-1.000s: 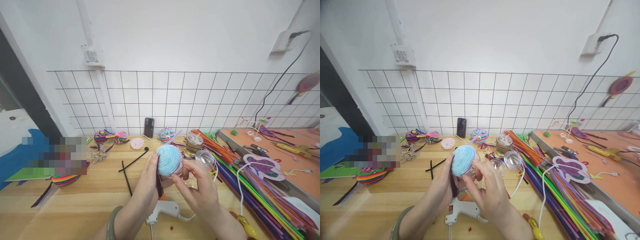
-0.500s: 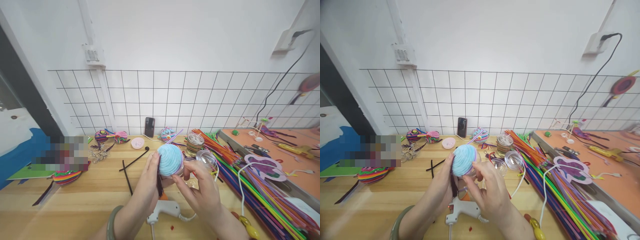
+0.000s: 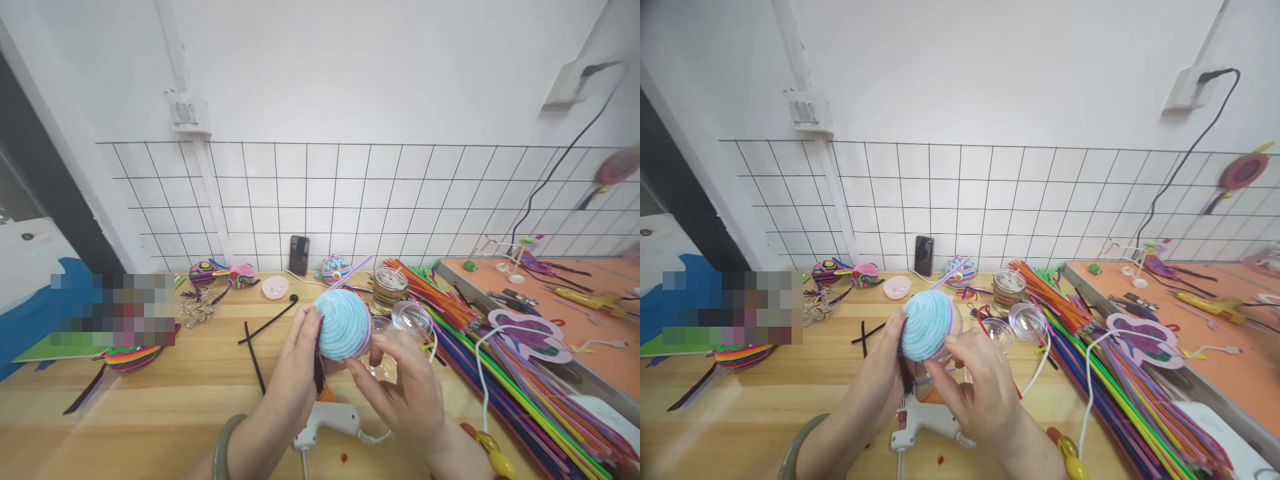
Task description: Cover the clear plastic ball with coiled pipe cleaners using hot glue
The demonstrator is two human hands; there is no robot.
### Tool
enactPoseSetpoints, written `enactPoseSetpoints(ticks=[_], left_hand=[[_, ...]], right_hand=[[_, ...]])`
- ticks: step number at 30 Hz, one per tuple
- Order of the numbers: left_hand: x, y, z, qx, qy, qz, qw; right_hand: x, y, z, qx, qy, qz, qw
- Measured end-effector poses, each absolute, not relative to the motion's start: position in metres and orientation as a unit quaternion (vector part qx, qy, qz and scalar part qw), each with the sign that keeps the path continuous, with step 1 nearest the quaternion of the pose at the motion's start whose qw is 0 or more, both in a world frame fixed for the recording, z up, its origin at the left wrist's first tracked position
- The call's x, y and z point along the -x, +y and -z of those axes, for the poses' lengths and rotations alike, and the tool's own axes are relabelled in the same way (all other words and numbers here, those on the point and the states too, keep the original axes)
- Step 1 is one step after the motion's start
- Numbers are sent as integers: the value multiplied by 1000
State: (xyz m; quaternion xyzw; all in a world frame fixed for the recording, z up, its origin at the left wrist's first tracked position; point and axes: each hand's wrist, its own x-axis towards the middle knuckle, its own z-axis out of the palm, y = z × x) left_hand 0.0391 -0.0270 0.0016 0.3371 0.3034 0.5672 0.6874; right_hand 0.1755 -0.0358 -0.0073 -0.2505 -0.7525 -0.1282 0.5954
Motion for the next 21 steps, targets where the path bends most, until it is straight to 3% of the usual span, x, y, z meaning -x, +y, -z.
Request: enactPoseSetpoints(ticks=[11,21], left_hand=[[-33,-39,3,-483,298,-641,517],[-34,-44,5,-498,294,-654,488]], right_hand=[[-186,-29,19,169,-767,162,598],[-188,-28,19,129,-776,167,594]])
